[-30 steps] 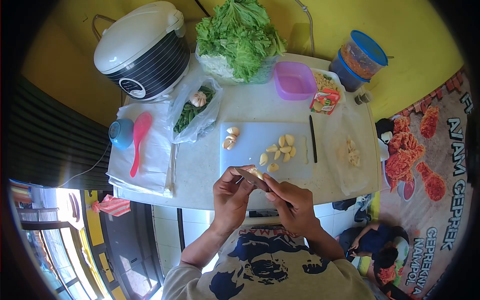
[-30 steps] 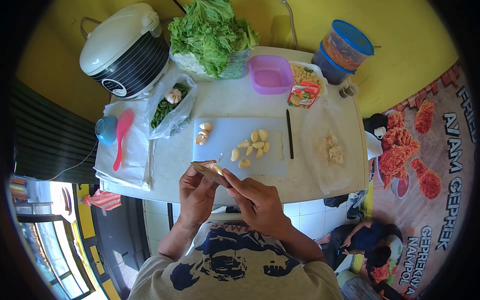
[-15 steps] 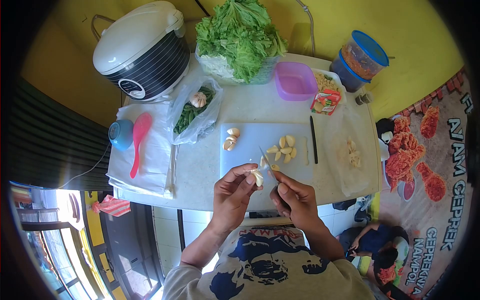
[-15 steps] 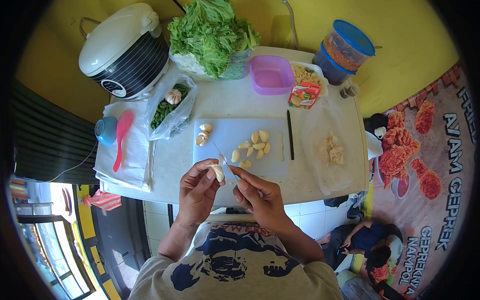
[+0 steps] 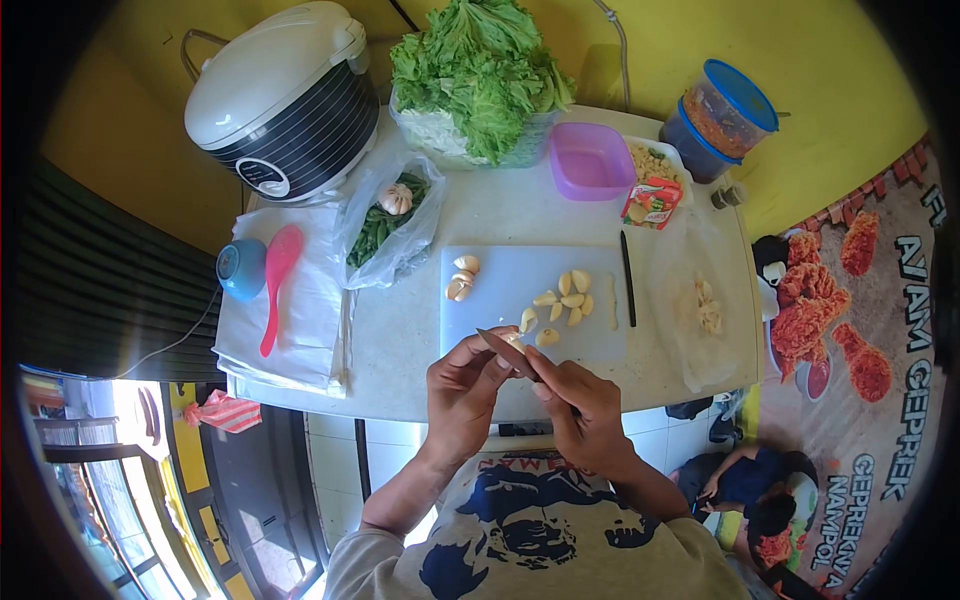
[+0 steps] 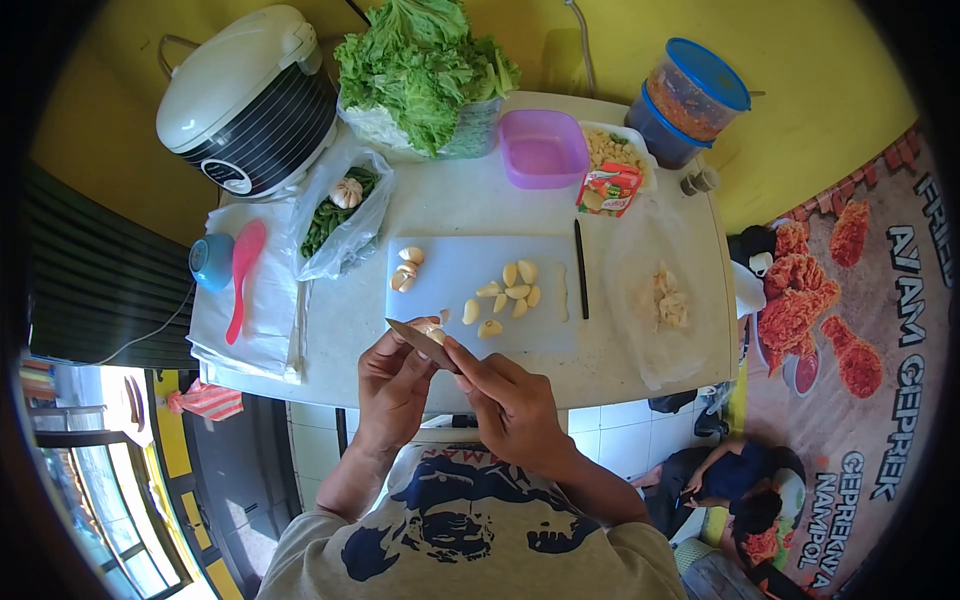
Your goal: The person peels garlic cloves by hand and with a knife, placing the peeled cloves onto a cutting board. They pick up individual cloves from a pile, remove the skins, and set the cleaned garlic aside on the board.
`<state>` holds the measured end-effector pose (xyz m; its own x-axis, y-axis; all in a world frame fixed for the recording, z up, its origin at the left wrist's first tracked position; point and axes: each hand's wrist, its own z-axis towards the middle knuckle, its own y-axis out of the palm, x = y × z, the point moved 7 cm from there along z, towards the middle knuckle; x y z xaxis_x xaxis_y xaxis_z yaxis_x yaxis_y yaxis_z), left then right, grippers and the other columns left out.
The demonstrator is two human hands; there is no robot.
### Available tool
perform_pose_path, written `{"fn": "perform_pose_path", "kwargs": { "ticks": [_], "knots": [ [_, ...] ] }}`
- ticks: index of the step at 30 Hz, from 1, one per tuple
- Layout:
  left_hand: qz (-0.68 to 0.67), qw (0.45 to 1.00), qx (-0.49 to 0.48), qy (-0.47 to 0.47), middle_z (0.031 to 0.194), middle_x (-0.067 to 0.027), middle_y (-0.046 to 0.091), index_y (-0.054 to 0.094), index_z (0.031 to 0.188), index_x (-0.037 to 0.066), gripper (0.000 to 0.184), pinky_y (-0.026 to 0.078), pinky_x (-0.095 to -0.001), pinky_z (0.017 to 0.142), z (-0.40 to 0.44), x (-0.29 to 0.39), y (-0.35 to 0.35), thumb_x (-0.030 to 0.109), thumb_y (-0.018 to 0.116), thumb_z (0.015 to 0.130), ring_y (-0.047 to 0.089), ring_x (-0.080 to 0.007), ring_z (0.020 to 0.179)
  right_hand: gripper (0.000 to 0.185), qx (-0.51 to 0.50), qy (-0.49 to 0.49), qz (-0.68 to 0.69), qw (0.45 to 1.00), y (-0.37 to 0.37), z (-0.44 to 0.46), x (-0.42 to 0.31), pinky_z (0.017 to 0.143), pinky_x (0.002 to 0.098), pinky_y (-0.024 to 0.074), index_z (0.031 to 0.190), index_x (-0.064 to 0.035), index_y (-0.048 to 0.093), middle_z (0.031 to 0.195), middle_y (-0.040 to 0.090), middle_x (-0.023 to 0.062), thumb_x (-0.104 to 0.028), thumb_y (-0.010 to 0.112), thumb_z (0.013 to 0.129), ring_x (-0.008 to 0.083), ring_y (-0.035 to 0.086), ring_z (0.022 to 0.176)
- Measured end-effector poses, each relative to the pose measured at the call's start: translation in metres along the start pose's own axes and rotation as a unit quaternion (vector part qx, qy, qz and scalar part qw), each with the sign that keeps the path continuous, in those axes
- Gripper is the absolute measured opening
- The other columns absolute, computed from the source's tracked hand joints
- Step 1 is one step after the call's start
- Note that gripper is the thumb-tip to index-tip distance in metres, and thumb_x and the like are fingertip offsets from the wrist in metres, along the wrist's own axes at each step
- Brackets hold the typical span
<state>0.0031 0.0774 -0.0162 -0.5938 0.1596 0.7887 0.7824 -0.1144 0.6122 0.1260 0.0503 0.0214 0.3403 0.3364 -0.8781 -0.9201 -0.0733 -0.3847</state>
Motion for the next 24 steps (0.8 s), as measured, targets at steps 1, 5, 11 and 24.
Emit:
{"fn": "perform_pose_path", "kwargs": {
  "ticks": [1, 5, 11, 24],
  "knots": [
    [0.0, 1.0, 0.0, 0.0, 0.098, -0.0078, 0.061, 0.056, 0.111, -0.002, 0.022, 0.049, -0.0308, 0.079, 0.0, -0.001, -0.001, 0.002, 0.054, 0.089, 0.059, -0.0148, 0.085, 0.042, 0.007, -0.002, 0.029, 1.0, 0.001, -0.001, 0.004, 0.049, 0.0233, 0.0362, 0.128, -0.0064, 0.049, 0.067, 0.05, 0.0073, -0.001, 0.054, 0.087, 0.01, 0.044, 0.053],
    [-0.015, 1.0, 0.019, -0.02, 0.1, -0.0072, 0.061, 0.056, 0.114, 0.0, 0.024, 0.048, -0.0297, 0.079, 0.001, -0.001, -0.002, 0.002, 0.052, 0.09, 0.058, -0.0144, 0.089, 0.036, -0.045, 0.255, 0.365, 0.894, 0.011, -0.01, 0.023, 0.046, 0.0184, 0.0285, 0.13, -0.0087, 0.048, 0.069, 0.048, 0.0011, -0.018, 0.047, 0.095, 0.0045, 0.038, 0.051],
    [-0.1, 0.994, -0.002, -0.038, 0.107, -0.0075, 0.06, 0.057, 0.112, 0.001, 0.023, 0.047, -0.0304, 0.079, 0.002, -0.005, -0.002, 0.004, 0.053, 0.089, 0.057, -0.0151, 0.091, 0.038, -0.017, 0.301, 0.484, 0.822, 0.012, -0.013, 0.026, 0.047, 0.0148, 0.0259, 0.131, -0.0082, 0.045, 0.072, 0.049, -0.0009, -0.023, 0.045, 0.096, 0.0022, 0.034, 0.051],
    [0.245, 0.959, 0.084, 0.115, 0.099, -0.0097, 0.062, 0.053, 0.116, -0.001, 0.037, 0.049, -0.0265, 0.077, -0.005, 0.013, -0.003, -0.011, 0.058, 0.08, 0.062, -0.015, 0.086, 0.045, -0.003, 0.096, 0.065, 0.993, 0.0, -0.003, 0.001, 0.058, 0.0238, 0.0427, 0.131, -0.0013, 0.043, 0.082, 0.06, 0.0151, -0.003, 0.052, 0.087, 0.0125, 0.054, 0.063]
  ]
}}
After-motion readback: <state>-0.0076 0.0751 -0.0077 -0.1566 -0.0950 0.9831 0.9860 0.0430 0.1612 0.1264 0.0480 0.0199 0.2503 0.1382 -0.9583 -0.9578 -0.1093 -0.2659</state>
